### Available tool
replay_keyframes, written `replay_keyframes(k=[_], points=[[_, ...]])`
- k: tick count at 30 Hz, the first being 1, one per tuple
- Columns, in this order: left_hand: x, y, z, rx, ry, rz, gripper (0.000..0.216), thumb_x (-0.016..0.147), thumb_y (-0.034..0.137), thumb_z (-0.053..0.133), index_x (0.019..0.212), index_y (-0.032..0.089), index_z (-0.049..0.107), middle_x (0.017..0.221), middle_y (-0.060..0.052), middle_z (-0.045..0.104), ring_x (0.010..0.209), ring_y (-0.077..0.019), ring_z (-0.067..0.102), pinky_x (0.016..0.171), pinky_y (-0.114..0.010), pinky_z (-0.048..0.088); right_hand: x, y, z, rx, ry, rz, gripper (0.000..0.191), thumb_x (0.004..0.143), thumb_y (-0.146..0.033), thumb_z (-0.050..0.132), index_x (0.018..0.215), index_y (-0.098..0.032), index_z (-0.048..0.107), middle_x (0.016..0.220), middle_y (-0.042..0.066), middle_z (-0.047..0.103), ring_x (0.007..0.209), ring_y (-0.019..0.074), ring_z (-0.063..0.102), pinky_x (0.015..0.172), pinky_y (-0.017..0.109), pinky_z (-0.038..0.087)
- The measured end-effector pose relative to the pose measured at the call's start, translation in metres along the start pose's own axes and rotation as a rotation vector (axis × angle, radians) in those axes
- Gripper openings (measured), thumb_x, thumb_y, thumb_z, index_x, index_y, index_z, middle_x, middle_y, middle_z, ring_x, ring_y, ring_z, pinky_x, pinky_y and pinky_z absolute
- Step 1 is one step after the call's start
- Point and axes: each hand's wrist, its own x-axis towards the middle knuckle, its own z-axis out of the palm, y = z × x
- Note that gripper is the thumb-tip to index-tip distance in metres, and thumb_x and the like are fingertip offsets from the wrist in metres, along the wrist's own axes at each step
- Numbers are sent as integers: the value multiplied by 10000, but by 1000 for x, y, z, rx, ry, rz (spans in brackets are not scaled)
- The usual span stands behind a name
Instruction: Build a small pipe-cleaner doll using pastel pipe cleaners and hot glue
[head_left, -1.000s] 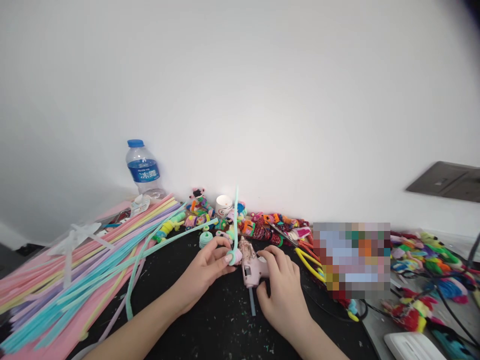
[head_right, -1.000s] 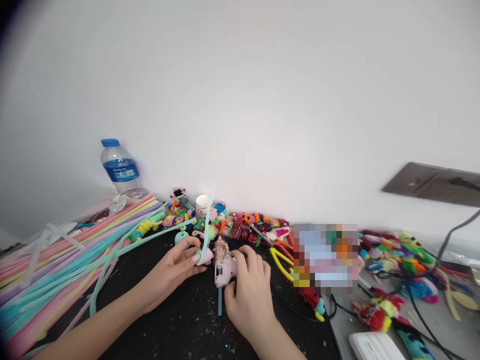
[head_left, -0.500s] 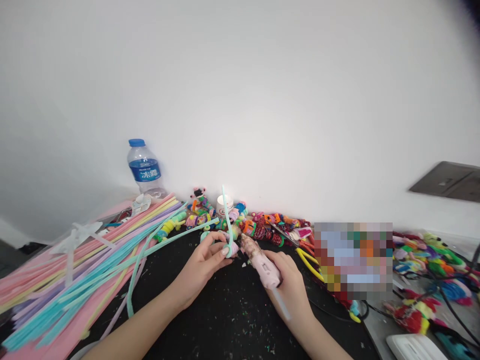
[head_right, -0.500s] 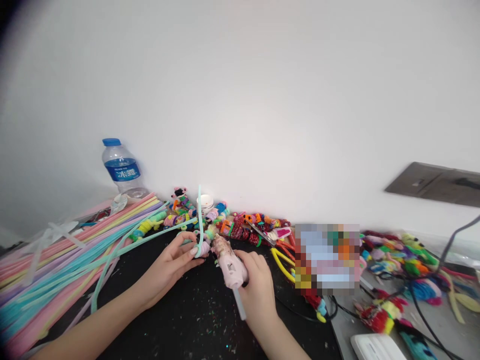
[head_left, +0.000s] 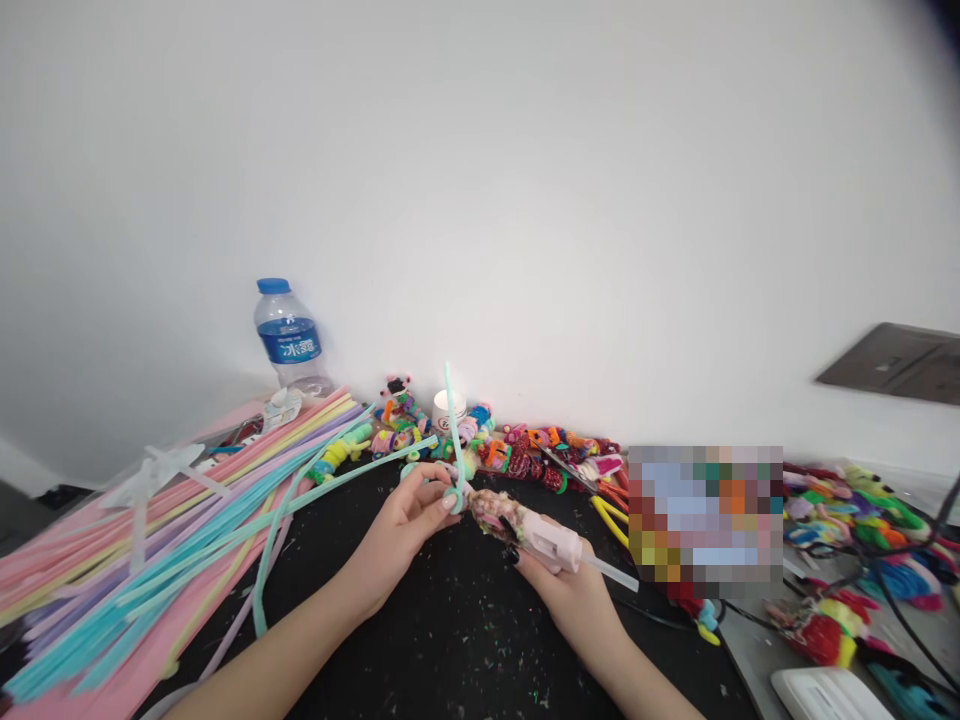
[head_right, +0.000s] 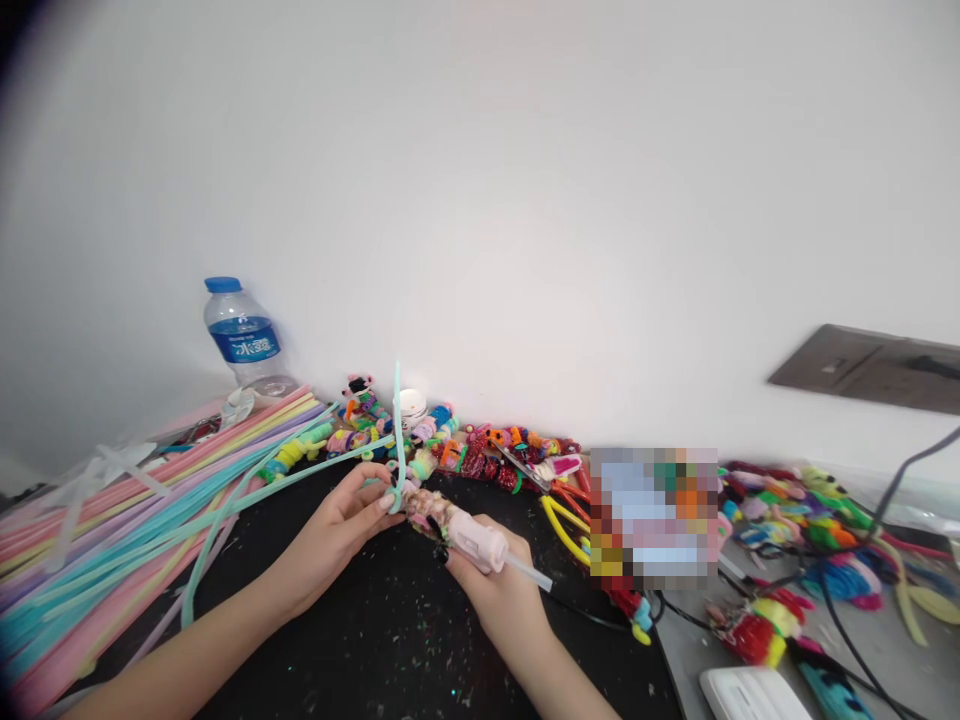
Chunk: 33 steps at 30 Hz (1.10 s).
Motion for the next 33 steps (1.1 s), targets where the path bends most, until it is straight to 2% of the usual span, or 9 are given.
replay_keyframes(k=[4,12,24,33], points=[[1,-1,0,20,6,1,80,844,276,541,908,246,503,957,4,559,936,-153,532,899,-348,424,2,-3,-1,-34,12,-13,105,738,-218,569,775,-166,652,865,68,696,843,242,632,679,277,504],[0,-2,-1,34,6,10,85,839,278,544,902,244,497,944,3,545,913,-151,527,893,-348,426,1,-3,-1,-62,35,-25,120,732,-217,567,777,-165,665,857,64,709,825,241,650,668,278,525],[0,-1,-1,34,16,23,87,838,285,542,907,244,508,953,-3,562,923,-158,534,892,-344,430,2,-1,0,-14,-1,-23,221,752,-200,579,947,-149,671,1043,83,687,974,259,624,814,315,509],[0,1,1,16,35,25,105,835,302,544,918,251,503,928,1,602,947,-175,551,905,-363,414,1,-2,0,-53,29,-12,188,744,-220,596,898,-159,685,941,70,711,920,258,639,741,304,534]])
